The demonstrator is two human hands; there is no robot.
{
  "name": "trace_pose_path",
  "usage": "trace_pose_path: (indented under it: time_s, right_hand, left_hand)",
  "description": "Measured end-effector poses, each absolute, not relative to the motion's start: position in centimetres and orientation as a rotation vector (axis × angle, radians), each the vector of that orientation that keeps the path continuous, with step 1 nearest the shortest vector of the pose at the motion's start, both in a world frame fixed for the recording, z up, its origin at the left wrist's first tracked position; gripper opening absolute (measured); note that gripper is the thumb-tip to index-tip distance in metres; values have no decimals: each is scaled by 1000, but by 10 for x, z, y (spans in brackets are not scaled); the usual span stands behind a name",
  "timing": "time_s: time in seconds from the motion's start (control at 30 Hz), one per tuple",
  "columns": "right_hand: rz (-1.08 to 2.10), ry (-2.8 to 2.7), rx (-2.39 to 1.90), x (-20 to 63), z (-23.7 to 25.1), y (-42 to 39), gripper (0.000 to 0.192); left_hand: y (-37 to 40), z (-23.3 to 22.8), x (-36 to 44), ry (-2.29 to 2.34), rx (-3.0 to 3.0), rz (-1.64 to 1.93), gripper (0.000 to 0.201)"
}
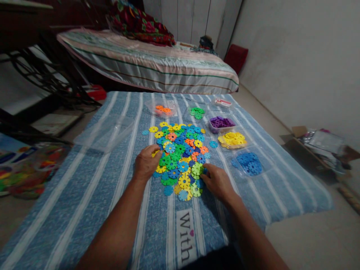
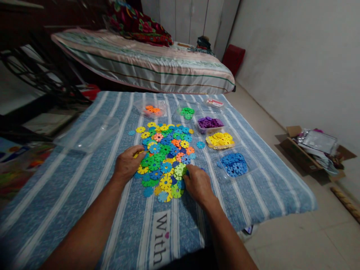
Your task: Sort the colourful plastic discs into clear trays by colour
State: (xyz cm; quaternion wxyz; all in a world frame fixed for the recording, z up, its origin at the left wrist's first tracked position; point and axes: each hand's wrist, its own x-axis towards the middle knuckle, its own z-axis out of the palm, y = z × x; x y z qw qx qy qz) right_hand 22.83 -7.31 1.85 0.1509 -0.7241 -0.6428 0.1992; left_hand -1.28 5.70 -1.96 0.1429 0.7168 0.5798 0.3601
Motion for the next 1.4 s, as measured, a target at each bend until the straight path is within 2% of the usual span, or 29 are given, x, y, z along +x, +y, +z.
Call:
trace_pose_path:
  time_s: [0.13, 0.33, 0.5, 0.73, 1.1, 1.27, 1.4]
  right_hand:
    - [584, -1753, -1971, 240, 8, -81, 27]
    - [512, -1688, -2032, 265, 3, -99, 27]
    - [489, -1777, -2120, 263, 9, -98, 30]
    - [431, -1983, -2308, 244, 23, -77, 19]
    - [324, -1941, -2187, 246, 12, -79, 26]
    - [430, -1637, -1887, 257, 4, -89, 31]
    - [731, -1170, -1662, 262, -1, -93, 30]
  left_hand:
    - [57, -20, -13, 1671, 2074, 1034, 24]
    - [57, -21, -12, 1658, 2058, 1052, 25]
    - [58, -21, -12, 1674, 2057, 1039, 25]
    - [62, -26, -16, 1686, 2057, 1038, 27]
    - [65, -30, -17, 1676, 2035, 1058, 28]
    - [64, -28, -18, 1678, 2037, 1054, 26]
    - [63, -27, -17, 1676, 2033, 1055, 26]
